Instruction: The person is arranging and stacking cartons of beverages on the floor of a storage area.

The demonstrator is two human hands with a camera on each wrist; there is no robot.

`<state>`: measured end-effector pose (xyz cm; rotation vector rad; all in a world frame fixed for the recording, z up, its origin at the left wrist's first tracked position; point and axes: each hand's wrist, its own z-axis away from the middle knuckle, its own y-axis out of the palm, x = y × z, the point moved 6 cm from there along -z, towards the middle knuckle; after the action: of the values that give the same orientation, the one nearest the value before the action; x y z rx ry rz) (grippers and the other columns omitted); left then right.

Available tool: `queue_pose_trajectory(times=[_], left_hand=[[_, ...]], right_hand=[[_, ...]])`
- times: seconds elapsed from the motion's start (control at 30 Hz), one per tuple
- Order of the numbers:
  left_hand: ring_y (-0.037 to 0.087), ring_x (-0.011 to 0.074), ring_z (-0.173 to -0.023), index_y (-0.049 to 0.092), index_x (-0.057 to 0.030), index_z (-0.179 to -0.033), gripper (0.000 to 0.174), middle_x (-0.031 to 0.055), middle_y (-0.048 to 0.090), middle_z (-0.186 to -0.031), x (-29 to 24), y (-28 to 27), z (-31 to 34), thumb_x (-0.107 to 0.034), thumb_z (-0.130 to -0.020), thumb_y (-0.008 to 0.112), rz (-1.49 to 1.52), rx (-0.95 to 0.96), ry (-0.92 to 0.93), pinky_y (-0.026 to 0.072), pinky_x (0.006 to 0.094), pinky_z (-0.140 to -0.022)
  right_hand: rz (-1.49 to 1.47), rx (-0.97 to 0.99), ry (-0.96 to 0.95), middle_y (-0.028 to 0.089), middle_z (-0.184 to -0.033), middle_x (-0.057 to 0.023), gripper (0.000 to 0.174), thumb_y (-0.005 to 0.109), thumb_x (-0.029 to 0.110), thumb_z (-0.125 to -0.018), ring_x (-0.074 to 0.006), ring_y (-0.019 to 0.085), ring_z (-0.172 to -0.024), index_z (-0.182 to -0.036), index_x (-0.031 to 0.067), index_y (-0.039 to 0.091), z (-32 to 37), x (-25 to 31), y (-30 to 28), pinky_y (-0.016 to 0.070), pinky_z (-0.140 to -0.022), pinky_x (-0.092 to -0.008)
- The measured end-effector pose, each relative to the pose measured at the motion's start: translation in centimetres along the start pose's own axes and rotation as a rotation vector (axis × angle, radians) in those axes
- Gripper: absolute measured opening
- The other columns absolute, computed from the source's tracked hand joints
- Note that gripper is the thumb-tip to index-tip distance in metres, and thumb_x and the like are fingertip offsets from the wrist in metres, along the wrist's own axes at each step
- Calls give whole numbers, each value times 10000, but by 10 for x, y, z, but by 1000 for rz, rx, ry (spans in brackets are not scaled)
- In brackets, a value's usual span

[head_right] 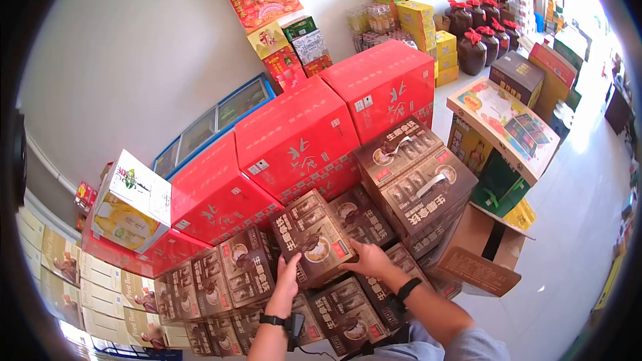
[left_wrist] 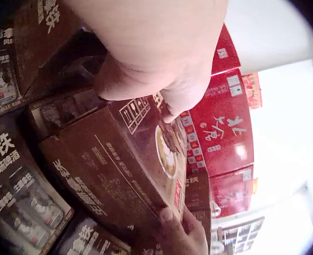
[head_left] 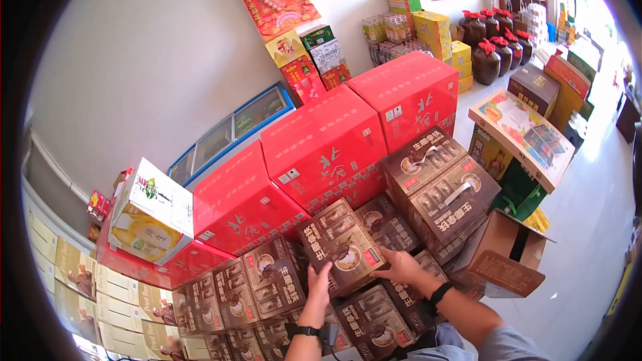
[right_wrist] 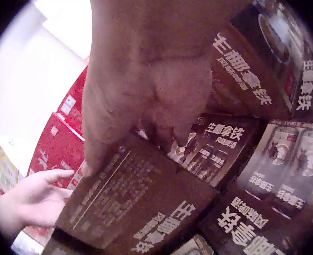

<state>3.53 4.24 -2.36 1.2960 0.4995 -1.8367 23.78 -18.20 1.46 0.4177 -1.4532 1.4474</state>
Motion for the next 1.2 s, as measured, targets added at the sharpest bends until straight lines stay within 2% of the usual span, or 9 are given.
queue_pose_trajectory(times=[0.03, 0.07, 0.17, 0.27, 0.37, 0.5, 0.67, 1.13, 1.2], left_hand=[[312, 319, -1644, 132, -49, -1796, 1185, 244, 274, -1786, -10, 4, 7, -358, -939, 890, -88, 61, 72, 314, 443, -1337], [293, 334, -1653, 134, -43, -1794, 1204, 266, 229, -1794, -6, -13, 11, -404, -929, 891, -499, -137, 124, 311, 444, -1334], [114, 510, -1696, 101, -92, -1807, 1424, 374, 19, -1819, -75, 46, 81, -645, -798, 939, -964, -71, 365, 198, 558, -1368], [27, 564, -1696, 81, -126, -1813, 1570, 410, -19, -1809, -104, 47, 110, -723, -674, 981, -1549, -42, 438, 132, 612, -1369], [20, 589, -1687, 77, -135, -1814, 1636, 423, -2, -1800, -85, 12, 104, -726, -603, 1005, -1743, -71, 394, 132, 662, -1355], [43, 580, -1691, 87, -127, -1812, 1629, 394, 9, -1815, -64, -30, 90, -700, -600, 1014, -1657, -56, 415, 123, 660, -1363], [99, 425, -1733, 87, 21, -1779, 1523, 272, 157, -1850, -56, -40, 88, -643, -732, 972, -1585, -85, 421, 108, 635, -1375], [149, 460, -1717, 194, -41, -1782, 1304, 239, 200, -1852, -41, -51, 79, -420, -813, 980, -1578, -98, 545, 146, 637, -1367], [147, 452, -1719, 188, -40, -1781, 1316, 240, 191, -1853, -45, -52, 84, -410, -805, 989, -1580, -91, 535, 146, 631, -1370]], right_hand=[[-128, 1, -81, 738, -1411, -271, 1361, 965, 551, -831, -364, 722, -1327, -1811, 142, 113, -3, 5, 0, 542, -1144, -431], [-254, 4, -164, 732, -1414, -278, 1387, 970, 552, -824, -375, 718, -1328, -1813, 130, 94, -8, 10, 1, 538, -1147, -425], [-278, 49, -151, 666, -1529, -255, 1431, 1004, 526, -786, -362, 664, -1400, -1807, 88, 102, -25, -3, -9, 515, -1167, -405], [-277, 77, -152, 643, -1523, -319, 1490, 997, 579, -769, -386, 656, -1404, -1797, 35, 65, -30, -7, 3, 509, -1170, -399], [-268, 142, -111, 629, -1511, -361, 1506, 978, 613, -778, -410, 653, -1401, -1787, 2, 42, -29, -3, 5, 506, -1169, -406], [-217, 129, -188, 638, -1478, -385, 1497, 950, 640, -800, -452, 664, -1370, -1782, -13, 27, -40, 8, 15, 519, -1146, -426], [-216, 175, -203, 667, -1427, -385, 1461, 929, 627, -833, -469, 689, -1320, -1782, -7, 17, -51, 15, 38, 531, -1123, -432], [-282, 21, -364, 666, -1461, -355, 1347, 909, 569, -888, -443, 695, -1324, -1787, 15, 73, -51, 14, 55, 541, -1113, -434], [-161, 106, -209, 645, -1491, -358, 1283, 879, 570, -917, -457, 678, -1345, -1781, 9, 114, -37, 14, 53, 531, -1131, -446]])
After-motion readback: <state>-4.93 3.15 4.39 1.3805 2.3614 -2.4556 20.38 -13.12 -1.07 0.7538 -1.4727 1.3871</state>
